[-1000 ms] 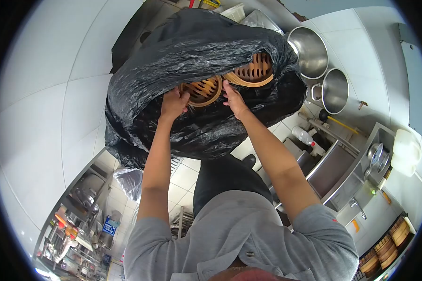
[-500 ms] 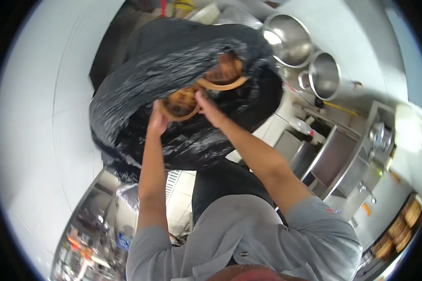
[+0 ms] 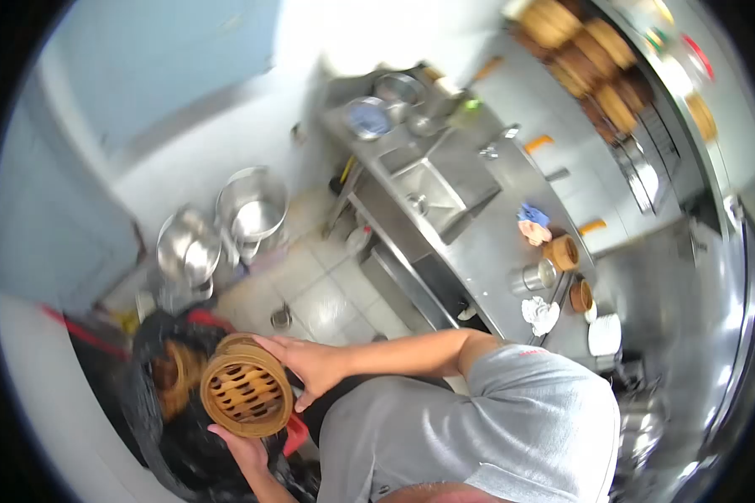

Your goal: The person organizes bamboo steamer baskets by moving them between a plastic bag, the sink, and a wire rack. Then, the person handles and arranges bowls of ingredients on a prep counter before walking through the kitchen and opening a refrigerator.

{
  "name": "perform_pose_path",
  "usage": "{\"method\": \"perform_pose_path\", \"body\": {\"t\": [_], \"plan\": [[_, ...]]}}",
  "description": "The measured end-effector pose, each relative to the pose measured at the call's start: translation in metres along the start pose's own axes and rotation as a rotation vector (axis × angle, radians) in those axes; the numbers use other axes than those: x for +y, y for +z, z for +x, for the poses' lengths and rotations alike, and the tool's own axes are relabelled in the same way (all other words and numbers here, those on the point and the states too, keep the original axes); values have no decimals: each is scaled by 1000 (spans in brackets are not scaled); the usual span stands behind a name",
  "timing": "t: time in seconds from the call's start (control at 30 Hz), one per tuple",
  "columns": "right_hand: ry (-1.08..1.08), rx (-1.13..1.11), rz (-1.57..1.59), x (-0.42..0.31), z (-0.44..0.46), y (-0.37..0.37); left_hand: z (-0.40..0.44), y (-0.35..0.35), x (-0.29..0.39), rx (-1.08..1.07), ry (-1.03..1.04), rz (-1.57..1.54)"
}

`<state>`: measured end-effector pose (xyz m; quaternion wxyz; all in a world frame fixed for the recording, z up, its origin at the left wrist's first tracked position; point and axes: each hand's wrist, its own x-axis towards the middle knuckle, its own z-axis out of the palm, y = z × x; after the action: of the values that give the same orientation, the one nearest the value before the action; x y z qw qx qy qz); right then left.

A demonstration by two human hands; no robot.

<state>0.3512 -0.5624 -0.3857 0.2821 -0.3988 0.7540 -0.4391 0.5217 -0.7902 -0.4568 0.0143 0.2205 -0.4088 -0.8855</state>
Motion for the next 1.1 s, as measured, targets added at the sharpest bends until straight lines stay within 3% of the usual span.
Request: {"method": "perform_pose_path", "body": {"t": [0.1,0.3,0.5,0.63,0.7,0.77,0.8,0.9,0.97,1.1], "plan": [[101,334,-184,-2,-85,-62,44,81,-16,-241,-71,125],[409,900,-300,50,-305,-141,91,333,-126,-738,-372,394],[527,1336,254,117,-477,-154,95,515,-302,-1026,-650,727],[609,1457,244,179,-535,-131,90,566,-379,-1087,-753,956],[647,1523,238,186,-547,-137,93,580,-400,-1096,-692,1008],[736,1545,205,186,-551,-137,109,586,-408,-1122,-437,1123],[622,1548,220,190,-552,-136,109,594,-402,-1127,-301,1170],[703,1699,-166,178,-544,-125,87,616,-334,-1546,546,1381],[737,1731,-359,140,-535,-130,87,617,-334,-1817,762,1583],[784,1759,-278,122,-515,-135,85,643,-337,-1949,720,1414]]}}
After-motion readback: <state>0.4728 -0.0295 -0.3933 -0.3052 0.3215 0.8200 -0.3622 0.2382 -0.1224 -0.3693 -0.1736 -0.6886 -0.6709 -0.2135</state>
